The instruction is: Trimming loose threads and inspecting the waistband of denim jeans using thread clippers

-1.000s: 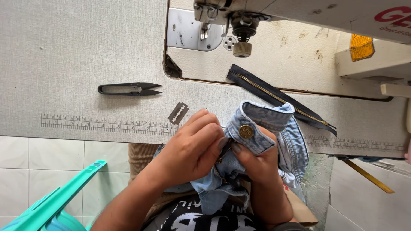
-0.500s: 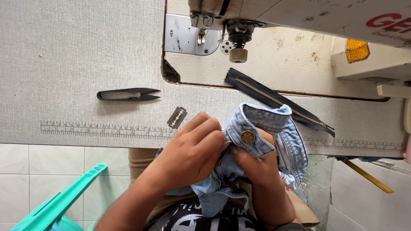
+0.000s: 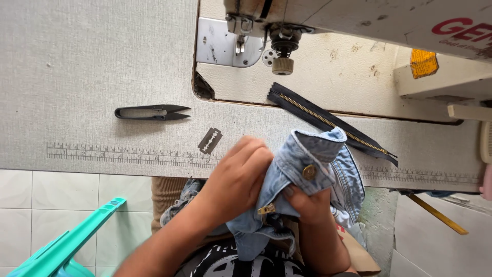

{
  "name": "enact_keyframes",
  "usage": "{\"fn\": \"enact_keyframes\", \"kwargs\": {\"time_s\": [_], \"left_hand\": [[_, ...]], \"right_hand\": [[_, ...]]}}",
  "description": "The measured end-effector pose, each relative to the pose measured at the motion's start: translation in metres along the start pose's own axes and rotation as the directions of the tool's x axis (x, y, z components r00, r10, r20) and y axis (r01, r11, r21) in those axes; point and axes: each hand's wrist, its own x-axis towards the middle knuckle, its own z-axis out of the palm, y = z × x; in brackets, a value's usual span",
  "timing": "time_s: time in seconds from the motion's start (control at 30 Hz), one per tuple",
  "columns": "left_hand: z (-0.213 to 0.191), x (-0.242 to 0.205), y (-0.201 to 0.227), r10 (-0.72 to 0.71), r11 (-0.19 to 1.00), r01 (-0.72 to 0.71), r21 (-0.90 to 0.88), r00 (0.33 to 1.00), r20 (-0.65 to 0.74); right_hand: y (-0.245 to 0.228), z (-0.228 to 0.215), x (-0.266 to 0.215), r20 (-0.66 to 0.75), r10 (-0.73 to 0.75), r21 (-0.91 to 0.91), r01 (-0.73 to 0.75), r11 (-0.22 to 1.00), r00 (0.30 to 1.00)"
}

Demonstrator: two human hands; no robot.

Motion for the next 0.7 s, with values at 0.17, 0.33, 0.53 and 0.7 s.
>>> {"fn": "enact_keyframes", "kwargs": {"time_s": [0.17,0.33,0.53,0.7], "left_hand": [[-0.045,0.013,0.042,-0.013,0.966,0.021,0.257,0.999,-0.032],[-0.051,0.002,0.074,-0.173,0.976,0.169,0.139,0.985,0.018],[-0.034,-0.007,0.077,-0.341,0.92,0.357,-0.162,0.932,0.118],[-0.028,-0.018,0.062,-0.577,0.639,0.56,-0.527,0.802,0.153]], "right_hand": [[-0.036,0.026,0.01,0.153,0.063,0.03,-0.068,0.997,0.986],[-0.056,0.069,0.015,-0.114,0.09,-0.119,-0.103,0.987,0.989],[-0.115,0.11,0.01,0.092,-0.081,-0.522,0.117,0.845,0.992],[-0.121,0.096,-0.029,0.514,-0.049,-0.726,0.465,0.507,0.856]]}}
